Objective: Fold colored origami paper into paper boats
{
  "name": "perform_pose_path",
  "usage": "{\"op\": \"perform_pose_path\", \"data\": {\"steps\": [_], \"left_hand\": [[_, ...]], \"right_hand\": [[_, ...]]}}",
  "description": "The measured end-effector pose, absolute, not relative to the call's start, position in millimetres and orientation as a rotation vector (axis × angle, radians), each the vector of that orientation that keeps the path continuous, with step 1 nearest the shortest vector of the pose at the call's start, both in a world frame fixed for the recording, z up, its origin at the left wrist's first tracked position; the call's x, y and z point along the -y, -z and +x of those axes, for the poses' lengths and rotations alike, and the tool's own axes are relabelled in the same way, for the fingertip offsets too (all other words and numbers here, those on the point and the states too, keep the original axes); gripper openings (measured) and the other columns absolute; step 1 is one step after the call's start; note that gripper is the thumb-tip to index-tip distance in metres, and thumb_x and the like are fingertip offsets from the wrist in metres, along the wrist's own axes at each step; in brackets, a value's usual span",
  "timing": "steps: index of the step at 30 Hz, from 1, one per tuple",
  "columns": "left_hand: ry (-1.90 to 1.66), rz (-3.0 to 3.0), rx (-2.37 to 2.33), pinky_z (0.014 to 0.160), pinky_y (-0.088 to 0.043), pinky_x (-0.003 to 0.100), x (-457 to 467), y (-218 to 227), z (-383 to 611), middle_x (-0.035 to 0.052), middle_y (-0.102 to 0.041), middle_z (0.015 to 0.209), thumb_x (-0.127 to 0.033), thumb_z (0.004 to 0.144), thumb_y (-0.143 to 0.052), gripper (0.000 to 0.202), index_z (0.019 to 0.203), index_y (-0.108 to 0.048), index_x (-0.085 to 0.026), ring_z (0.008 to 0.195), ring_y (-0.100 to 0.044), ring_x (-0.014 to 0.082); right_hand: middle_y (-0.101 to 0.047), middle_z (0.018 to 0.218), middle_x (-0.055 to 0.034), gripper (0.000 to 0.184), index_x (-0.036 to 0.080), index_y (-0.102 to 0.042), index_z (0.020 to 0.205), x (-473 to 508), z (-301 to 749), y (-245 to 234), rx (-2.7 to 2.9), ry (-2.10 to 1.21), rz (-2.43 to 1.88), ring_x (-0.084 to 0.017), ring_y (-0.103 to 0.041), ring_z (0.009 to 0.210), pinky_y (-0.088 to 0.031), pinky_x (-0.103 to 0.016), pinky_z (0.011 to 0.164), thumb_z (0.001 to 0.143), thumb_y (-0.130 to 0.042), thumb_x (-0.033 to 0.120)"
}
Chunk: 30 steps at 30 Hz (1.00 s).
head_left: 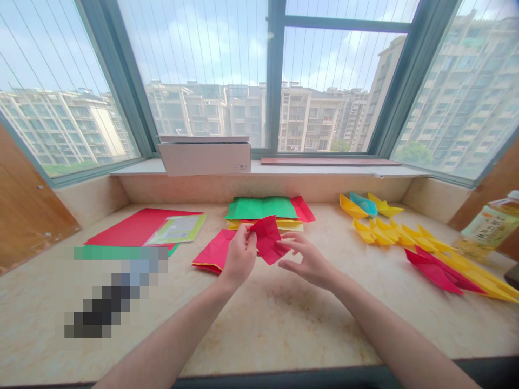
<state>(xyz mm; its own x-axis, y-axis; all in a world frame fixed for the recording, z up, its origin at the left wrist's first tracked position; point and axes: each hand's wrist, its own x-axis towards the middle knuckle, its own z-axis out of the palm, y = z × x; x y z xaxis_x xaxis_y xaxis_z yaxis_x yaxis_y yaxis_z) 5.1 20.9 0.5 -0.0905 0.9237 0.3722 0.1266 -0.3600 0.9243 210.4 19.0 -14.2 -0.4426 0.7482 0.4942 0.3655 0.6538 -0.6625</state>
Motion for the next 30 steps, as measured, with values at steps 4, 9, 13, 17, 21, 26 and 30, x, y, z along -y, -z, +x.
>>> {"op": "perform_pose_path", "data": {"steps": [4,9,13,17,21,26,30], "left_hand": [[-1.509,1.545,-1.169,0.059,-0.050,0.026,-20.1,-0.9,5.2,0.0025,-0.067,0.082,-0.033,0.092,-0.050,0.015,0.096,-0.057,-0.019,0.065,-0.063,0.0163],[-1.526,1.597,-1.172,0.060,-0.048,0.025,-22.0,1.7,4.0,0.0025,-0.067,0.079,-0.032,0.092,-0.050,0.015,0.094,-0.059,-0.019,0.067,-0.063,0.0167],[-1.493,1.604,-1.158,0.060,-0.050,0.025,-22.8,2.6,3.0,0.0036,-0.068,0.081,-0.032,0.093,-0.050,0.017,0.097,-0.059,-0.018,0.067,-0.064,0.0165],[-1.386,1.634,-1.171,0.054,-0.053,0.026,-20.6,0.9,3.7,0.0056,-0.069,0.089,-0.030,0.092,-0.048,0.019,0.102,-0.058,-0.017,0.062,-0.064,0.0159],[-1.365,1.692,-1.098,0.058,-0.055,0.027,-17.0,-1.6,6.7,0.0045,-0.069,0.090,-0.029,0.093,-0.048,0.018,0.101,-0.057,-0.017,0.067,-0.065,0.0155],[-1.342,1.779,-0.965,0.070,-0.053,0.027,-15.1,-1.3,6.9,0.0027,-0.066,0.086,-0.032,0.095,-0.047,0.017,0.100,-0.057,-0.018,0.075,-0.064,0.0154],[-1.307,1.881,-0.938,0.074,-0.049,0.026,-12.7,-0.6,5.8,0.0045,-0.067,0.090,-0.028,0.094,-0.051,0.015,0.102,-0.059,-0.018,0.082,-0.063,0.0167]], "right_hand": [[-0.065,0.116,-0.0103,0.026,0.024,-0.072,0.113,-26.0,213.1,18.7,2.021,-0.598,-0.881,-0.022,-0.065,0.100,-0.057,-0.035,0.074,0.088,-0.066,0.031],[-0.070,0.107,-0.0090,0.020,0.024,-0.075,0.101,-27.5,214.9,19.0,2.046,-0.533,-0.864,-0.022,-0.067,0.095,-0.057,-0.034,0.072,0.093,-0.059,0.032],[-0.070,0.107,-0.0092,0.020,0.021,-0.073,0.092,-24.8,214.4,17.8,2.028,-0.410,-0.893,-0.023,-0.066,0.097,-0.055,-0.033,0.071,0.094,-0.055,0.030],[-0.072,0.089,-0.0058,0.023,0.020,-0.067,0.093,-23.7,213.8,15.0,1.884,-0.380,-1.044,-0.020,-0.067,0.079,-0.052,-0.032,0.068,0.097,-0.049,0.034],[-0.069,0.070,-0.0024,0.030,0.019,-0.062,0.092,-27.0,213.3,15.2,1.712,-0.579,-1.139,-0.018,-0.067,0.064,-0.050,-0.029,0.060,0.097,-0.046,0.044],[-0.066,0.063,-0.0010,0.037,0.017,-0.058,0.087,-33.4,212.8,13.0,1.445,-0.944,-1.082,-0.017,-0.066,0.056,-0.049,-0.026,0.050,0.090,-0.052,0.053],[-0.067,0.067,-0.0015,0.039,0.017,-0.059,0.080,-35.5,213.6,10.1,1.342,-0.999,-1.056,-0.014,-0.061,0.054,-0.050,-0.026,0.050,0.085,-0.056,0.056]]}}
